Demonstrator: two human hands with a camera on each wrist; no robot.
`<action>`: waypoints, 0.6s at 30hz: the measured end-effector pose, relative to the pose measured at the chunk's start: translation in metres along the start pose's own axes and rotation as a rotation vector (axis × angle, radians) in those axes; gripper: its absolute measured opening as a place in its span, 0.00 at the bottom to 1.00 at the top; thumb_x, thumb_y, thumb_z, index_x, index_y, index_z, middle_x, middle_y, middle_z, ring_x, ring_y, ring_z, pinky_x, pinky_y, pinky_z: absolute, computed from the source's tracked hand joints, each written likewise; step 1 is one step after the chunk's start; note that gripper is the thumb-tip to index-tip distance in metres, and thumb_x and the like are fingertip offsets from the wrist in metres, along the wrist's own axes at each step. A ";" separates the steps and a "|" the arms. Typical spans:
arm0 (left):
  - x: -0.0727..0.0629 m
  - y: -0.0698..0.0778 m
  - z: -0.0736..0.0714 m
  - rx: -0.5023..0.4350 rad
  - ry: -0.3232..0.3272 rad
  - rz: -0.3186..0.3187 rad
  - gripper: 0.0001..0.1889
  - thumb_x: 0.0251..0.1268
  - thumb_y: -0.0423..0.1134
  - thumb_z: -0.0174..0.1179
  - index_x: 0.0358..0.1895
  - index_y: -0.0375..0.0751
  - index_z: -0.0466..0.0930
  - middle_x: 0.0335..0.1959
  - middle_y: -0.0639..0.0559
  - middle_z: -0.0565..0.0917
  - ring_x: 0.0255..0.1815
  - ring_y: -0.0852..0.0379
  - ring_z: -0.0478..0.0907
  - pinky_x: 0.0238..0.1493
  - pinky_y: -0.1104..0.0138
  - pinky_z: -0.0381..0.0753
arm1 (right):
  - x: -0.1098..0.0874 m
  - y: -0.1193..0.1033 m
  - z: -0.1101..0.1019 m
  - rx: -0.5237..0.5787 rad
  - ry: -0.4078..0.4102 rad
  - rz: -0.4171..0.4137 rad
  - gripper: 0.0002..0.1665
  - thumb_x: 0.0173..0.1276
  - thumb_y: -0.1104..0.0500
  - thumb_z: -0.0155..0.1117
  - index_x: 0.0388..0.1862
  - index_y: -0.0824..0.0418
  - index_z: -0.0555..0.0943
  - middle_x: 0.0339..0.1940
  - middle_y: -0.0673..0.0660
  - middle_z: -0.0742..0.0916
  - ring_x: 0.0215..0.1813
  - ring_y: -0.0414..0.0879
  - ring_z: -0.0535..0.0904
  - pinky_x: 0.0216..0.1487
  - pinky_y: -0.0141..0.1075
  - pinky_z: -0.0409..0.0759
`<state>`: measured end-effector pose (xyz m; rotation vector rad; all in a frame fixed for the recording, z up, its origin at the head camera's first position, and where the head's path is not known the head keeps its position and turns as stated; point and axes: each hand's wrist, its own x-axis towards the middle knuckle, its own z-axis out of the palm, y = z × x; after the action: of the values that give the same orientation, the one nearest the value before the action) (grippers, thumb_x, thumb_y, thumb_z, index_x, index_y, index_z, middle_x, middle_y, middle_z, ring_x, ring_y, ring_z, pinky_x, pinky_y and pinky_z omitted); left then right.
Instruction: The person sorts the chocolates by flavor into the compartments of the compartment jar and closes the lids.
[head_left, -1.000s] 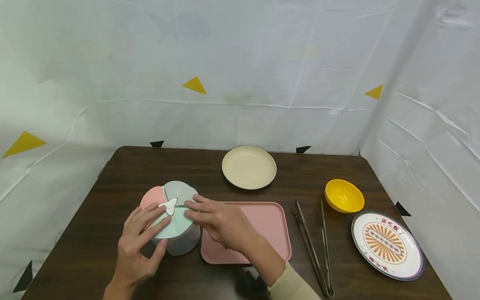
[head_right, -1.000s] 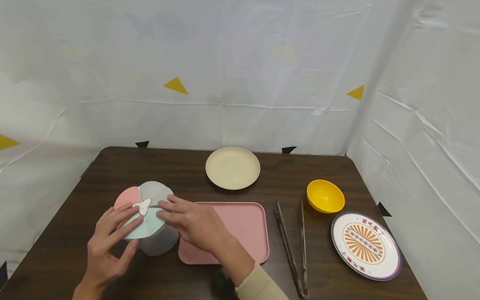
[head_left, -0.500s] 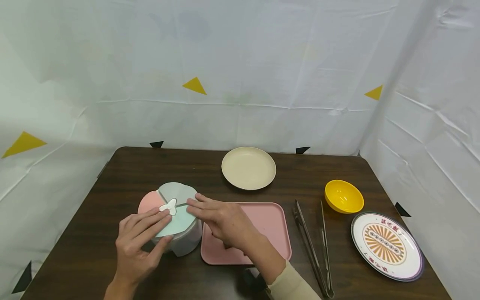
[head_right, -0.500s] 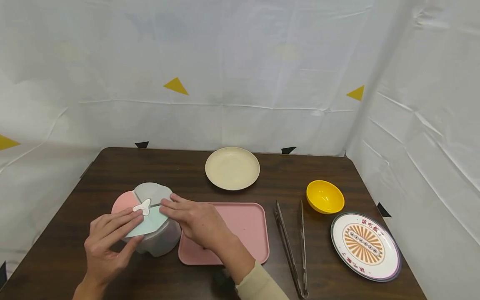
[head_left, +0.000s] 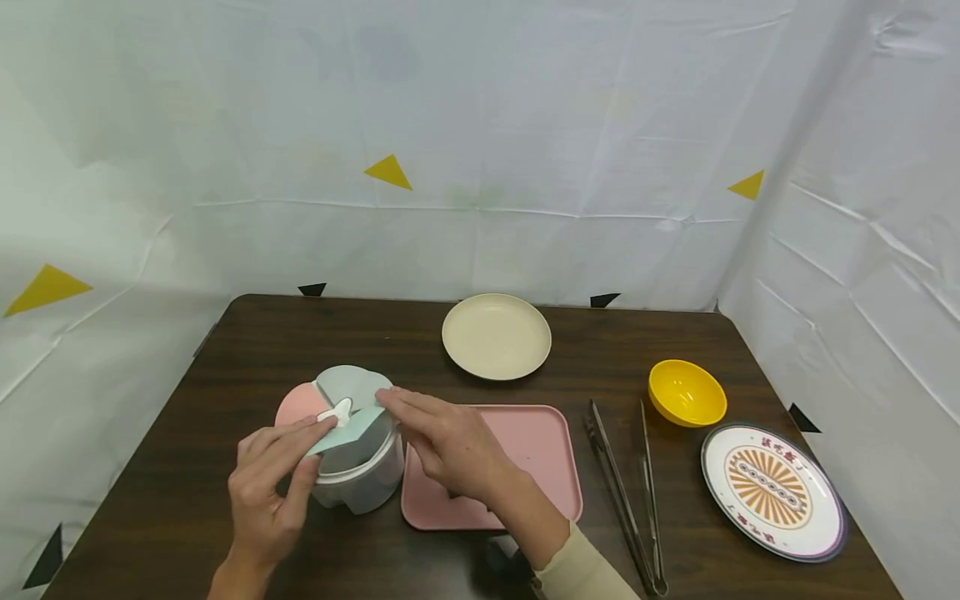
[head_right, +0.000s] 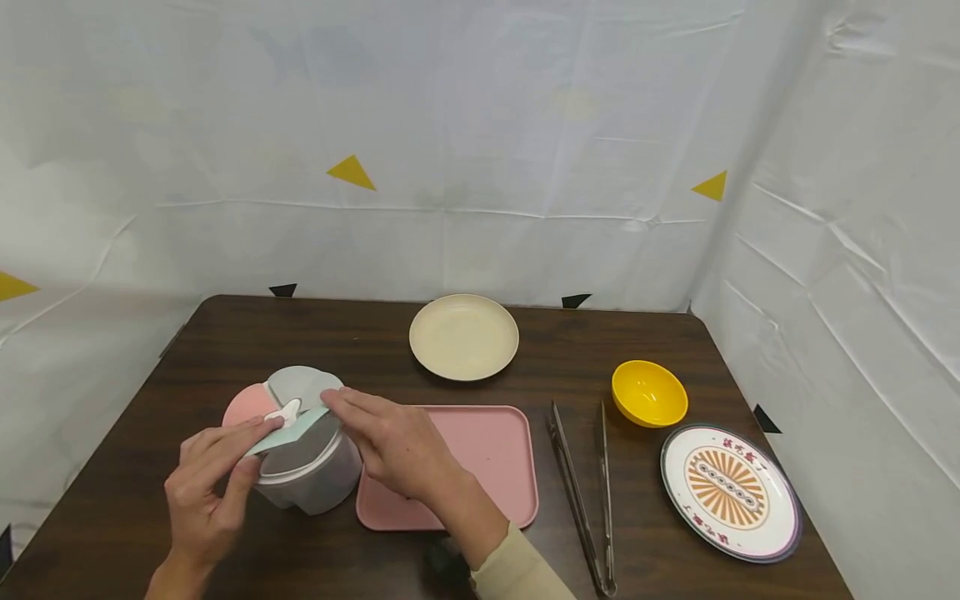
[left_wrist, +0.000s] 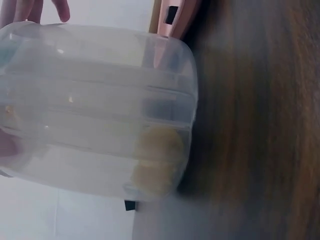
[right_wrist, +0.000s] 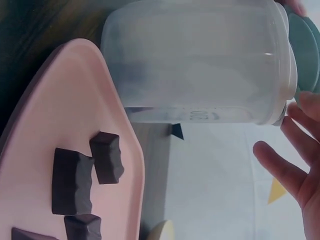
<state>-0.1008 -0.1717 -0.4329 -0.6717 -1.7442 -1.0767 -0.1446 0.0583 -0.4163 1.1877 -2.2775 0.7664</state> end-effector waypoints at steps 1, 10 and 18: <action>0.002 0.001 0.000 0.002 0.013 -0.018 0.11 0.65 0.32 0.57 0.42 0.28 0.87 0.37 0.41 0.88 0.41 0.53 0.82 0.52 0.65 0.63 | 0.000 0.000 0.000 0.009 -0.003 0.007 0.30 0.71 0.60 0.61 0.71 0.53 0.71 0.65 0.48 0.79 0.58 0.37 0.79 0.49 0.28 0.77; 0.007 0.008 0.004 0.024 0.096 -0.148 0.11 0.64 0.26 0.55 0.44 0.26 0.84 0.23 0.46 0.78 0.29 0.63 0.69 0.45 0.69 0.60 | -0.001 -0.005 0.003 0.025 -0.060 0.038 0.36 0.72 0.61 0.58 0.77 0.50 0.61 0.72 0.49 0.71 0.65 0.40 0.73 0.50 0.32 0.77; 0.000 -0.002 0.006 0.032 0.050 -0.139 0.10 0.64 0.29 0.55 0.42 0.30 0.85 0.32 0.44 0.85 0.43 0.53 0.77 0.51 0.64 0.59 | 0.003 -0.006 0.003 0.030 -0.105 0.067 0.36 0.74 0.63 0.53 0.79 0.50 0.58 0.75 0.49 0.67 0.71 0.41 0.66 0.58 0.35 0.73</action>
<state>-0.1051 -0.1676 -0.4347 -0.5049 -1.7819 -1.1477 -0.1412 0.0513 -0.4152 1.1967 -2.4104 0.7822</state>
